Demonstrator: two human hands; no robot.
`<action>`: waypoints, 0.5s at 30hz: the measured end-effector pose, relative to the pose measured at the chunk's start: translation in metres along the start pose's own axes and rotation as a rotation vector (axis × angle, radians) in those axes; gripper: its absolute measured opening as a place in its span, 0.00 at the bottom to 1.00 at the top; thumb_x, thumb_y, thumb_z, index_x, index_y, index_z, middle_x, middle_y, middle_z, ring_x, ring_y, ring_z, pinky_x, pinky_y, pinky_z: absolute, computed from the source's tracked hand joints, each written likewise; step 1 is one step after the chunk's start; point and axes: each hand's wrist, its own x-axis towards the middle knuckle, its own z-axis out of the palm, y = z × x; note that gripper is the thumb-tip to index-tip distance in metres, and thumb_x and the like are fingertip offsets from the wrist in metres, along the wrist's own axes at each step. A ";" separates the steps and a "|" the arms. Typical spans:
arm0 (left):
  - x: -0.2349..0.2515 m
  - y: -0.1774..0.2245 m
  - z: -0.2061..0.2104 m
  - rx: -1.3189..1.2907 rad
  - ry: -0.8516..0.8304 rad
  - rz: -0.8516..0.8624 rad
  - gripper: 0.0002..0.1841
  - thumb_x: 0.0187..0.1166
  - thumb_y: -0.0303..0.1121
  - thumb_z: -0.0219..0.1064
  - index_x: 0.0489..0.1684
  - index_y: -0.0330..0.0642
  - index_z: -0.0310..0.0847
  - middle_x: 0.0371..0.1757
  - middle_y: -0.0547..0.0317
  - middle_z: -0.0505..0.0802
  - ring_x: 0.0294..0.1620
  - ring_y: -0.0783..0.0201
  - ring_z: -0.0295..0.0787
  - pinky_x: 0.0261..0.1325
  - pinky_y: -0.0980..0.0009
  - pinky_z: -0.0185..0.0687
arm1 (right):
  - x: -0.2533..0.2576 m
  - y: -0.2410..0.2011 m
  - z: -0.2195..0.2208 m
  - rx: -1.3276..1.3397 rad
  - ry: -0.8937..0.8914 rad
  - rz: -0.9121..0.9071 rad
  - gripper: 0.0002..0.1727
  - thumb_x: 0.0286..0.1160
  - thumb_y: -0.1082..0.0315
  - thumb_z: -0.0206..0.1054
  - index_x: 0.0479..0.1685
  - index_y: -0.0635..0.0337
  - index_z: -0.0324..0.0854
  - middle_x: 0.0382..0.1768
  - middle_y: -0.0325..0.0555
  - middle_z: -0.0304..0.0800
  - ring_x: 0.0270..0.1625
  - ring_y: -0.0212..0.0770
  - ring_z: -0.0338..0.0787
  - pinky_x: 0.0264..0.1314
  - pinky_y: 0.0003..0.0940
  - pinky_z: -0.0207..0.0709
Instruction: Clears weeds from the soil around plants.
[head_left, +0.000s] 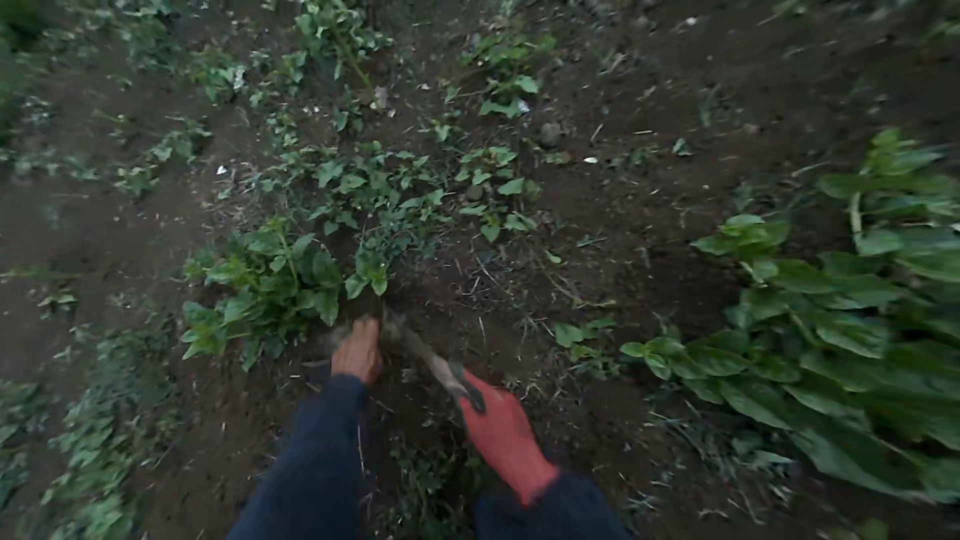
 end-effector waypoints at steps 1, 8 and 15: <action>-0.027 0.003 0.012 0.005 -0.028 0.034 0.28 0.84 0.32 0.59 0.86 0.47 0.66 0.83 0.39 0.76 0.69 0.35 0.86 0.64 0.37 0.84 | -0.029 0.022 -0.006 0.056 0.075 -0.010 0.26 0.84 0.57 0.63 0.80 0.48 0.78 0.61 0.54 0.93 0.65 0.54 0.91 0.72 0.58 0.79; -0.156 0.061 0.138 -0.473 -0.097 0.216 0.41 0.81 0.44 0.66 0.95 0.42 0.54 0.93 0.34 0.59 0.86 0.32 0.68 0.83 0.39 0.69 | -0.072 0.101 -0.029 0.683 0.480 0.287 0.26 0.90 0.60 0.54 0.85 0.53 0.71 0.46 0.56 0.91 0.30 0.45 0.89 0.33 0.47 0.87; -0.149 0.116 0.120 -1.274 -0.298 -0.479 0.19 0.90 0.22 0.56 0.75 0.18 0.69 0.73 0.28 0.83 0.69 0.51 0.82 0.74 0.67 0.74 | -0.039 0.079 -0.037 0.668 0.547 0.269 0.26 0.90 0.58 0.57 0.84 0.53 0.72 0.47 0.58 0.92 0.33 0.47 0.90 0.37 0.50 0.86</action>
